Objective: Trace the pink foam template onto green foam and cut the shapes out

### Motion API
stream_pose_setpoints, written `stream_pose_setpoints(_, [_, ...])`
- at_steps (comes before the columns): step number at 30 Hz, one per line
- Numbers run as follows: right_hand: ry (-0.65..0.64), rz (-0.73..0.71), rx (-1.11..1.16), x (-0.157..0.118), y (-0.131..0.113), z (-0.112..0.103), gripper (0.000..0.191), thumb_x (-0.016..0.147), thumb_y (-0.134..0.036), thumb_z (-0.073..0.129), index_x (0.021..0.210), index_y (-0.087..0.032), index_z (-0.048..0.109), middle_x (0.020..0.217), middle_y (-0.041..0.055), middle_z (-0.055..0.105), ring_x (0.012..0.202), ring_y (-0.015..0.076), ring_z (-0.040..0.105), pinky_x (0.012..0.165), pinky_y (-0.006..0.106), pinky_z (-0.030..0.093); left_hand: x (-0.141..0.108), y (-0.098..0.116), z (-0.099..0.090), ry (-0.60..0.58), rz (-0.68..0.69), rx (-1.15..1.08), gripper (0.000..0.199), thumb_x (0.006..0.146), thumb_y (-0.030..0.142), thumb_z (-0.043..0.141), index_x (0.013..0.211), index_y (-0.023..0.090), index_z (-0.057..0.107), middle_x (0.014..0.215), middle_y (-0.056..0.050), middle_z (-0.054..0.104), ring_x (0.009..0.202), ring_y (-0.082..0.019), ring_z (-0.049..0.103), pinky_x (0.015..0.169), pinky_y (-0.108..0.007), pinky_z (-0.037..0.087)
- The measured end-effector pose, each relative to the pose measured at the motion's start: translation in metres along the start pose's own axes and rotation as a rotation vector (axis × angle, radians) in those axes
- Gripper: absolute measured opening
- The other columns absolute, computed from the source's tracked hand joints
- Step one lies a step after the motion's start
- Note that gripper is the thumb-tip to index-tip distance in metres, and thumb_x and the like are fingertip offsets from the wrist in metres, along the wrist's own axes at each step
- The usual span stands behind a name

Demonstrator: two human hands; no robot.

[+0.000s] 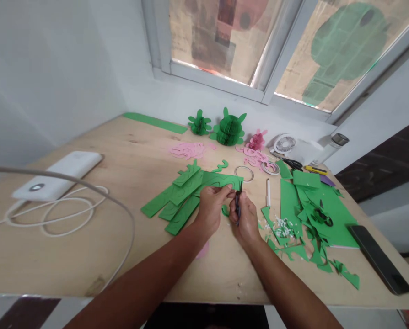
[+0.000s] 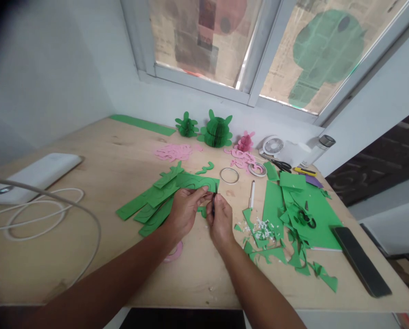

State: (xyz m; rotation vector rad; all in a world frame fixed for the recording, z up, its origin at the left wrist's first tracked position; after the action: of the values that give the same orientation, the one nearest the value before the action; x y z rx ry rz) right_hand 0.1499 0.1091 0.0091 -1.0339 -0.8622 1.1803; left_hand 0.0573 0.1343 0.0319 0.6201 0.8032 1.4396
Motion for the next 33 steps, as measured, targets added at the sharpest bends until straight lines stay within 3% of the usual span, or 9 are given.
stream_pose_setpoints(33, [0.019, 0.024, 0.049, 0.0004, 0.0016, -0.0003, 0.05, 0.075, -0.068, 0.063, 0.066, -0.02, 0.052, 0.047, -0.0076, 0.04, 0.039, 0.0061, 0.023, 0.038, 0.023, 0.013, -0.0023, 0.0004, 0.0006, 0.01, 0.0, 0.008, 0.018, 0.059, 0.026, 0.079, 0.055, 0.013, 0.067, 0.055, -0.004, 0.068, 0.054, -0.015, 0.064, 0.061, -0.025, 0.049])
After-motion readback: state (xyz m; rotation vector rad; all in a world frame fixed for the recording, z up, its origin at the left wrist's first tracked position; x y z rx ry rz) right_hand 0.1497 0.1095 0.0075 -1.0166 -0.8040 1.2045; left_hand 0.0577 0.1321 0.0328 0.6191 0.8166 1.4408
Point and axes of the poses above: each hand's wrist, its own x-axis towards the middle knuckle, its own z-axis out of the palm, y = z × x, the point moved 5 cm from there along x, towards the middle knuckle
